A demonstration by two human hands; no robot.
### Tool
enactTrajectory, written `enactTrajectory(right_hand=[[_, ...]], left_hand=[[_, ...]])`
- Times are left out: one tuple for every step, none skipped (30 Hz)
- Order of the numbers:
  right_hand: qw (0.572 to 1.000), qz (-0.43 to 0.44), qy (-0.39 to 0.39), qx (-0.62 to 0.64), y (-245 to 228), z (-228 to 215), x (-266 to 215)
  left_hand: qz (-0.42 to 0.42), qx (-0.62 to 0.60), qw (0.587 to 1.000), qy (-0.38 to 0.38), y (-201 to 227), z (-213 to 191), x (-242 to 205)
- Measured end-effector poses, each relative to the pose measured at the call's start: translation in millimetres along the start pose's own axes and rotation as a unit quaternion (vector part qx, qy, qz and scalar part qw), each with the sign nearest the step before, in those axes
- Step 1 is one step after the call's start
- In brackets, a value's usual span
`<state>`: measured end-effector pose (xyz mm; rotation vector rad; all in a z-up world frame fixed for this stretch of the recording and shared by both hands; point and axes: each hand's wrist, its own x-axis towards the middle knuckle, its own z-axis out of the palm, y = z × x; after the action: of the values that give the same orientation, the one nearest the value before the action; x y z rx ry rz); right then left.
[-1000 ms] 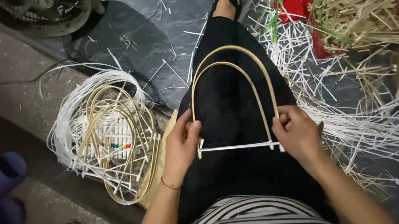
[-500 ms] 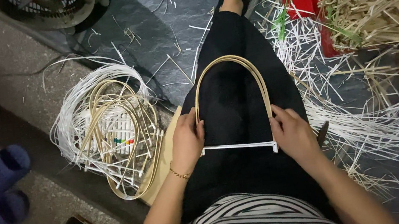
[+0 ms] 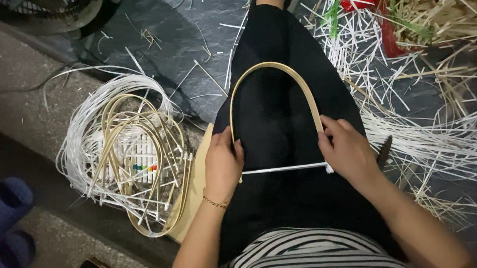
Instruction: Wrapping a bamboo frame or handle with white plastic weaving strips.
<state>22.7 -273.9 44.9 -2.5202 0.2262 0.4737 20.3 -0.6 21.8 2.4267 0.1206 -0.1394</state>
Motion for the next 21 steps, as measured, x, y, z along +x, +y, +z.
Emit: enactTrajectory(right_hand=[[1.000,0.002,-0.001,0.000,1,0,0],[1.000,-0.001,-0.001,0.009,2,0,1],[1.000,-0.003,-0.001,0.017,4,1,1],[1.000,0.000,-0.003,0.017,5,0,2],[0.999,-0.004,-0.007,0.042,8,0,3],[0.998,-0.007,-0.010,0.067,10,1,3],[0.998,-0.003,-0.014,0.066,11,0,4],[0.997,-0.009,-0.020,0.072,11,-1,4],[0.997,-0.016,-0.027,0.077,12,-1,4],[0.997,-0.014,-0.028,0.077,8,-5,3],[0.994,-0.003,-0.041,0.105,4,-9,2],[0.990,0.008,-0.053,0.132,0,-13,1],[0.990,0.010,-0.053,0.132,4,-11,1],[0.989,0.009,-0.053,0.140,8,-9,1],[0.988,0.009,-0.053,0.147,12,-7,2],[0.988,0.010,-0.052,0.147,14,-6,1],[0.986,0.021,-0.055,0.157,15,-6,1],[0.984,0.031,-0.057,0.167,15,-5,1],[0.984,0.032,-0.057,0.167,16,-5,1],[0.986,0.034,-0.057,0.154,17,-5,1],[0.988,0.036,-0.058,0.140,17,-4,1]], left_hand=[[-0.001,0.000,1.000,-0.002,1,0,0],[-0.002,-0.006,1.000,-0.002,1,-1,0],[-0.003,-0.013,1.000,-0.002,1,-1,-1],[-0.005,-0.013,1.000,-0.006,-1,1,-1],[-0.005,-0.005,1.000,0.002,-2,4,-2],[-0.005,0.003,1.000,0.009,-3,6,-3],[-0.007,0.003,1.000,0.004,-4,7,-3],[-0.019,0.007,1.000,-0.005,-5,7,-2],[-0.030,0.012,0.999,-0.014,-6,8,-1],[-0.031,0.012,0.999,-0.016,-8,8,-2],[-0.015,0.007,1.000,-0.002,-9,9,-4],[0.002,0.001,1.000,0.012,-10,9,-5],[0.002,0.001,1.000,0.010,-10,10,-6],[0.002,-0.004,1.000,0.016,-10,10,-6],[0.001,-0.008,1.000,0.022,-10,10,-7],[0.002,-0.008,1.000,0.020,-9,8,-7],[0.005,-0.009,1.000,0.025,-7,7,-7],[0.007,-0.008,0.999,0.031,-6,5,-7],[0.008,-0.009,0.999,0.030,-7,6,-8],[0.000,-0.011,1.000,0.027,-10,7,-8],[-0.008,-0.013,1.000,0.023,-12,8,-9]])
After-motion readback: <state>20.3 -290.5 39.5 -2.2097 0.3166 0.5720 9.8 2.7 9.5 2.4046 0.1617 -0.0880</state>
